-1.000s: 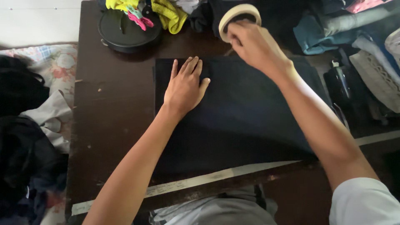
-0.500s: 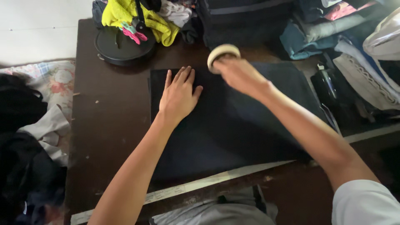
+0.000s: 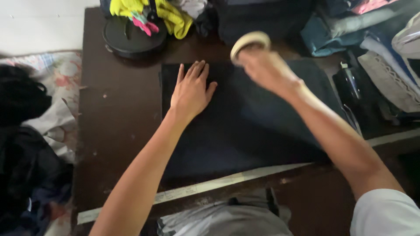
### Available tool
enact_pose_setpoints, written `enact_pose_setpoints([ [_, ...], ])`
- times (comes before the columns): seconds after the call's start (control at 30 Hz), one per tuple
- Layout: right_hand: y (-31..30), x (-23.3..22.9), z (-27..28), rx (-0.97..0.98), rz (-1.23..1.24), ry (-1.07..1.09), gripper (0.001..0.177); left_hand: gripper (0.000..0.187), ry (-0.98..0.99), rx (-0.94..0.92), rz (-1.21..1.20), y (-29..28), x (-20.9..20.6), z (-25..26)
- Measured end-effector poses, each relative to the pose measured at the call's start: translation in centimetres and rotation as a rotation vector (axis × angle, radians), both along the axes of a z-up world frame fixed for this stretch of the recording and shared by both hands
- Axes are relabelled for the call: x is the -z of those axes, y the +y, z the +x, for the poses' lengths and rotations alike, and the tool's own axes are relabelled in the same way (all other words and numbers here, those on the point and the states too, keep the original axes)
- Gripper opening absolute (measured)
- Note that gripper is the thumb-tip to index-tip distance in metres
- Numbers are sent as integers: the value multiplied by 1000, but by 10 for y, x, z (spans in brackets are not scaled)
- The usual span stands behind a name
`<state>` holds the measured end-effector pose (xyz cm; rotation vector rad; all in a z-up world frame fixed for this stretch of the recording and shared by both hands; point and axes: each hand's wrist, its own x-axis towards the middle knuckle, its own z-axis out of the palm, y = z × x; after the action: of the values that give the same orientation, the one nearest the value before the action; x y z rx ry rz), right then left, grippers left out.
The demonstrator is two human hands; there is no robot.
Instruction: The person folds a black garment on a table and then uses a lint roller to clean its surface. The person rolls the lint roller back and forth across the fabric to remove lint and debris.
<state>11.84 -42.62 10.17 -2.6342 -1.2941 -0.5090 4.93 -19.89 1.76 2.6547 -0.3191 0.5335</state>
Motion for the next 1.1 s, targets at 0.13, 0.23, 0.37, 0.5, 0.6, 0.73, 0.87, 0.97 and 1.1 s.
enact_pose_setpoints([
  [0.13, -17, -25, -3, 100, 85, 32, 8, 63, 1, 8, 0, 2, 4, 1],
  [0.23, -17, -10, -9, 91, -32, 33, 11, 63, -10, 11, 4, 2, 3, 1],
  [0.37, -14, 8, -9, -71, -94, -83, 17, 61, -10, 12, -5, 3, 3, 0],
  [0.5, -25, -16, -4, -67, 14, -146, 11, 63, -22, 13, 3, 2, 3, 1],
  [0.6, -20, -12, 0, -6, -1, -92, 12, 63, -13, 13, 3, 2, 3, 0],
  [0.73, -3, 19, 2, 26, -209, -74, 17, 63, -27, 6, 5, 1, 3, 0],
  [0.87, -13, -6, 3, -45, -42, -129, 13, 63, -33, -3, 9, 2, 5, 1],
  [0.97, -19, -29, 0, -1, 23, -85, 12, 64, -11, 7, 10, 4, 6, 1],
  [1.1, -5, -6, -1, 113, -144, 35, 18, 65, -15, 7, 2, 3, 4, 1],
])
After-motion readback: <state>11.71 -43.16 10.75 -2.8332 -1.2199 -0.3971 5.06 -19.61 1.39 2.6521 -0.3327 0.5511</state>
